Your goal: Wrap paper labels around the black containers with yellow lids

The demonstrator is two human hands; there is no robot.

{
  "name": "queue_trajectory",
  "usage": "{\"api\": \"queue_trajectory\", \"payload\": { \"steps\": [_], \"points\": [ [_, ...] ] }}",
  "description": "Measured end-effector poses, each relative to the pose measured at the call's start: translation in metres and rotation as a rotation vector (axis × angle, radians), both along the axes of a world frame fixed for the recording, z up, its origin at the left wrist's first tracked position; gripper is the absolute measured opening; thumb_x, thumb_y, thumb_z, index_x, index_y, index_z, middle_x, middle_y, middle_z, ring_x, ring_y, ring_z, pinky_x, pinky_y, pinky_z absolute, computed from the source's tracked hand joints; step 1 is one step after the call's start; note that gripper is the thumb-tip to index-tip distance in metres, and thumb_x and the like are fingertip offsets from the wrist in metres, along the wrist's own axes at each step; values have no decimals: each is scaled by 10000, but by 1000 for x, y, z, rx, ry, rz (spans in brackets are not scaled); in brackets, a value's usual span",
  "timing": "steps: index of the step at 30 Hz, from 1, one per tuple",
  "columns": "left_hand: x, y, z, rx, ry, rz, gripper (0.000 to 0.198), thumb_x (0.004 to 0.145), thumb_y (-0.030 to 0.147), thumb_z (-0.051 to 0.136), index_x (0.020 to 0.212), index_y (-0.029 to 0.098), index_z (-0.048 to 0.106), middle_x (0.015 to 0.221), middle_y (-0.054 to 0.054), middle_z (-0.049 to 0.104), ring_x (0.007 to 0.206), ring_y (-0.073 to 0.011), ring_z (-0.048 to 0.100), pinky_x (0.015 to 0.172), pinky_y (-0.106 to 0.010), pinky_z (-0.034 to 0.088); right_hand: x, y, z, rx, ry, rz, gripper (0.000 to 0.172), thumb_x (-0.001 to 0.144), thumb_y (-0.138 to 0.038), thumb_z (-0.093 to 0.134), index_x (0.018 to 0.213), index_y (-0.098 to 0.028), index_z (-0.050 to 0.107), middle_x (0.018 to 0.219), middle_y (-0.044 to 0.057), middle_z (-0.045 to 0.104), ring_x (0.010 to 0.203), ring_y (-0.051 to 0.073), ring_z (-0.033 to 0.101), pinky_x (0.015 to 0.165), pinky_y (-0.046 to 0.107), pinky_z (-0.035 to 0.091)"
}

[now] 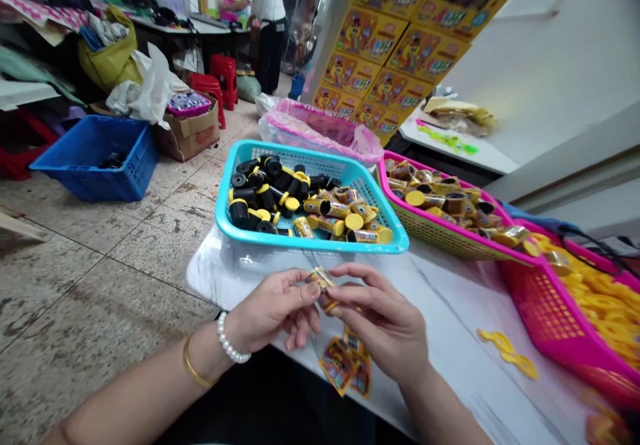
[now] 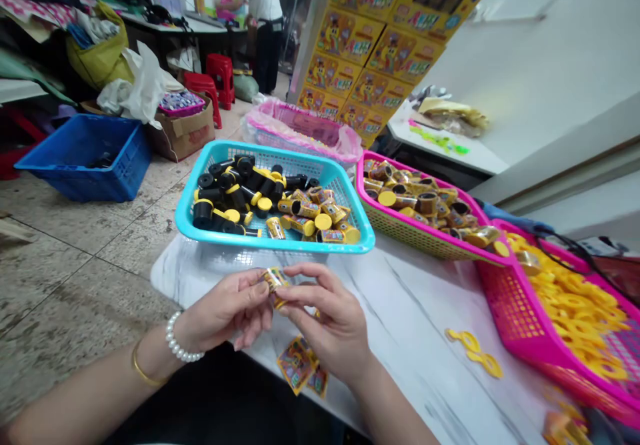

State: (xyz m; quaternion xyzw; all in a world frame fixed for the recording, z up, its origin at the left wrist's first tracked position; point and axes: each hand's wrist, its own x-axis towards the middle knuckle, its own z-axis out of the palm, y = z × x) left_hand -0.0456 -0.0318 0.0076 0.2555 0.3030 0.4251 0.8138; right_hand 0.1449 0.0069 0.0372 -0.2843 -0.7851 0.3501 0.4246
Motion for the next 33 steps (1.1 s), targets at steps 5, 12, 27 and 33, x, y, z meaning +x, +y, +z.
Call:
{"api": "queue_trajectory", "payload": {
  "steps": [5, 12, 27, 33],
  "points": [
    [-5, -4, -5, 10, 2, 174, 603, 726, 498, 844, 1109, 125, 564, 677, -4, 693, 447, -93, 593, 390, -169, 428, 2, 29, 27, 316, -90, -332, 321, 860, -133, 734, 1089, -354, 780, 1167, 51, 692, 919, 193, 712, 707, 330, 625],
    [4, -13, -5, 161, 228, 183, 475, 759, 537, 802, 912, 113, 653, 719, -21, 666, 510, -76, 581, 472, -189, 441, -19, 94, 56, 475, -793, -88, 168, 902, -269, 674, 802, -246, 808, 946, 57, 767, 813, 198, 704, 761, 357, 554],
    [1, -12, -5, 192, 306, 111, 452, 747, 536, 794, 897, 128, 668, 658, -3, 622, 509, -89, 564, 467, -195, 428, -129, 127, 76, 247, -1376, 398, 171, 735, -151, 678, 858, -183, 793, 802, 43, 770, 662, 180, 649, 547, 283, 395],
    [1, -17, -7, 173, 226, 273, 431, 777, 503, 791, 943, 122, 677, 770, -40, 681, 530, -77, 572, 467, -190, 442, -52, 82, 90, 267, -949, -44, 192, 733, -244, 741, 917, -216, 696, 792, 22, 729, 649, 167, 631, 585, 282, 452]
  ]
}}
